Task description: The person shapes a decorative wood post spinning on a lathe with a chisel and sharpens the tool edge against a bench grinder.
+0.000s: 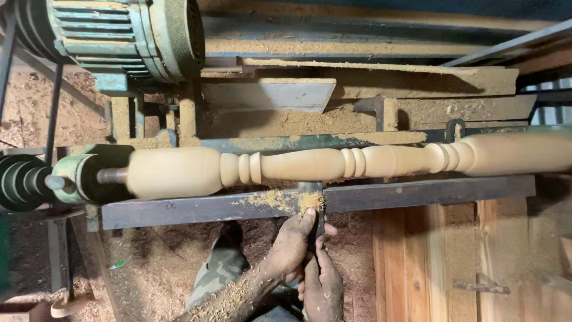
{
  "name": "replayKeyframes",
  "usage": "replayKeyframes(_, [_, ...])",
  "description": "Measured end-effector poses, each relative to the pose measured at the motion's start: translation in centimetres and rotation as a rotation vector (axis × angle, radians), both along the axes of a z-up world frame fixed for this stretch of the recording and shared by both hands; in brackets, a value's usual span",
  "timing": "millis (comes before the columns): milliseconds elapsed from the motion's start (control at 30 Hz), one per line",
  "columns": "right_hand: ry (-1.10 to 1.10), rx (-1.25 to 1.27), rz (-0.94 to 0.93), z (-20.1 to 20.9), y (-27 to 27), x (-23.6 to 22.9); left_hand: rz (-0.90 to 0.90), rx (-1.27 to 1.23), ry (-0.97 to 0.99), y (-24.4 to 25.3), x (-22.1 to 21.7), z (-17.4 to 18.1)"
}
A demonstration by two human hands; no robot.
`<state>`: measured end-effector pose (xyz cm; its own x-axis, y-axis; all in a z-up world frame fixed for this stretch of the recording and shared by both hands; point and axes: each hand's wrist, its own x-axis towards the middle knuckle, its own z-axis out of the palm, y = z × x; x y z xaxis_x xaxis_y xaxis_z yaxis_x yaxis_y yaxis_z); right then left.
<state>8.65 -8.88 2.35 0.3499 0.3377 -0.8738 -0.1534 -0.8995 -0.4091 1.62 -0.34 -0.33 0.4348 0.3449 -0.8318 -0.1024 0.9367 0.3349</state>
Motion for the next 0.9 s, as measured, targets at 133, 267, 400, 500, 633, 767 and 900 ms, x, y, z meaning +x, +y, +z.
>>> replayKeyframes(133, [0.002, -0.013, 0.006, -0.3, -0.3, 0.7, 0.000, 0.053, 0.017, 0.4, 0.8, 1.1])
replayKeyframes(267, [-0.026, -0.024, 0.040, -0.7, -0.7, 1.3, -0.072, 0.043, 0.072, 0.6, 0.8, 2.0])
replayKeyframes(400, [0.003, -0.109, 0.098, -0.7, -0.4, 2.4, 0.012, 0.128, -0.007, -0.2, 1.7, 0.5])
replayKeyframes(500, [-0.014, -0.134, 0.133, -0.9, -0.5, 3.1, 0.073, 0.114, -0.012, -0.9, 2.2, -0.3])
replayKeyframes(633, [0.022, -0.114, 0.126, -1.1, -0.6, 3.9, 0.056, 0.080, 0.039, -1.1, 2.8, -0.4])
replayKeyframes(767, [0.037, -0.091, 0.104, -1.0, -0.6, 4.6, 0.063, 0.067, 0.063, -1.0, 3.7, -0.3])
replayKeyframes(900, [0.025, -0.091, 0.164, -1.3, -0.7, 5.7, 0.112, 0.074, 0.039, -1.2, 4.4, -0.3])
